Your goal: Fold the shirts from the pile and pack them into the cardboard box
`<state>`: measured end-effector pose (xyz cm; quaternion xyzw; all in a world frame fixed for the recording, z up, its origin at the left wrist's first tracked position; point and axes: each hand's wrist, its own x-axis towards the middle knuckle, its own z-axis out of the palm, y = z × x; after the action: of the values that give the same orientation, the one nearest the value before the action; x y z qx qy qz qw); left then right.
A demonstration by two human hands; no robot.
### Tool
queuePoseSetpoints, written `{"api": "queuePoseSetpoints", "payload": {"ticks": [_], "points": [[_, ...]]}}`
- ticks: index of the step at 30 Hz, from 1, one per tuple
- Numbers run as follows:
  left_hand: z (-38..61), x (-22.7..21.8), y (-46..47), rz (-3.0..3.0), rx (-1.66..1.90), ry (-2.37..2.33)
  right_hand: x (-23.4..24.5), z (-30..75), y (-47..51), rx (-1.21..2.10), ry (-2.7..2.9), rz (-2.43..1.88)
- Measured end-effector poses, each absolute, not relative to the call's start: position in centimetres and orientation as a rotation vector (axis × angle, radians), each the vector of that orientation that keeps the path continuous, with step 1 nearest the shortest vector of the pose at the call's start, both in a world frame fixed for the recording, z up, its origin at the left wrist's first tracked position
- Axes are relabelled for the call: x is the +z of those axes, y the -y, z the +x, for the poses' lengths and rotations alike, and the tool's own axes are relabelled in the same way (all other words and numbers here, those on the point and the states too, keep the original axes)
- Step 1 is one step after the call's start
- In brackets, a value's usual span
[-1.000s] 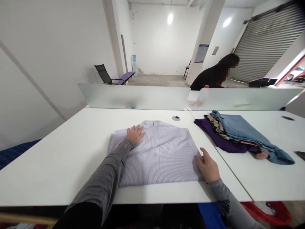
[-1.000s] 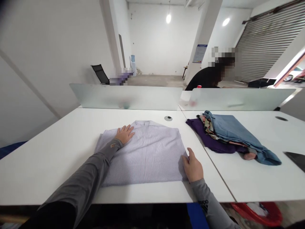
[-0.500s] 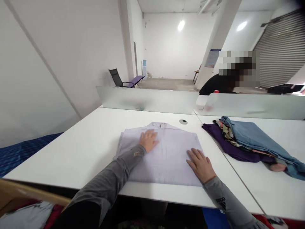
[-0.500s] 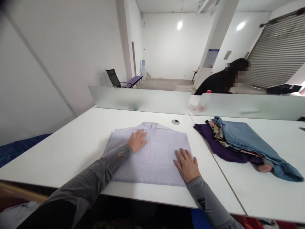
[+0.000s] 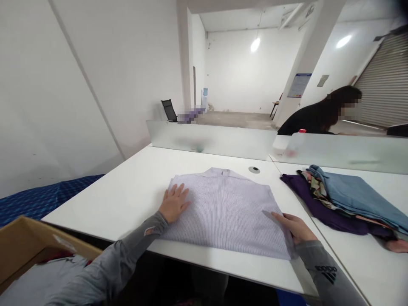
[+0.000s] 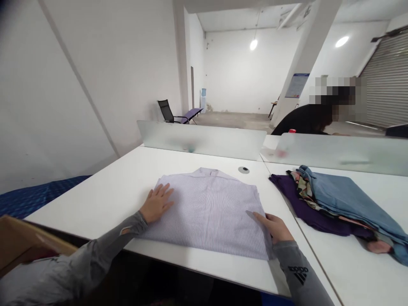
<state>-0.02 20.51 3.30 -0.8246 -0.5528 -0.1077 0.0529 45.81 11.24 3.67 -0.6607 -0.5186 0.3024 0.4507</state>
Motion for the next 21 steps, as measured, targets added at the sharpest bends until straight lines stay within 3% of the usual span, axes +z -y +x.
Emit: {"api": "queuePoseSetpoints", "payload": {"ticks": [3,6,11,18,21], "points": [[2.4,2.8,-19.7,-2.59,-0.263,1.743,4.6,45.0,-11.9,1.314,1.206,-1.396],[4.7,3.4,-19.2,-2.577,-0.403,1.795,5.3,44.3,-12.1,1.433,0.917,-1.515],[10.2,4.8,-16.9,-3.013,-1.211,1.526,8.6,41.3,-12.5,1.261,0.863,-1.598],[9.8,4.3,-10.5,-3.281,-2.233,1.78,15.4,26.4,-17.0,0.632,1.768,-1.408],[6.9,4.1,-8.4,-2.992,-2.993,1.675,14.9,18.1,-18.4,0.564,2.056,-1.411]]}}
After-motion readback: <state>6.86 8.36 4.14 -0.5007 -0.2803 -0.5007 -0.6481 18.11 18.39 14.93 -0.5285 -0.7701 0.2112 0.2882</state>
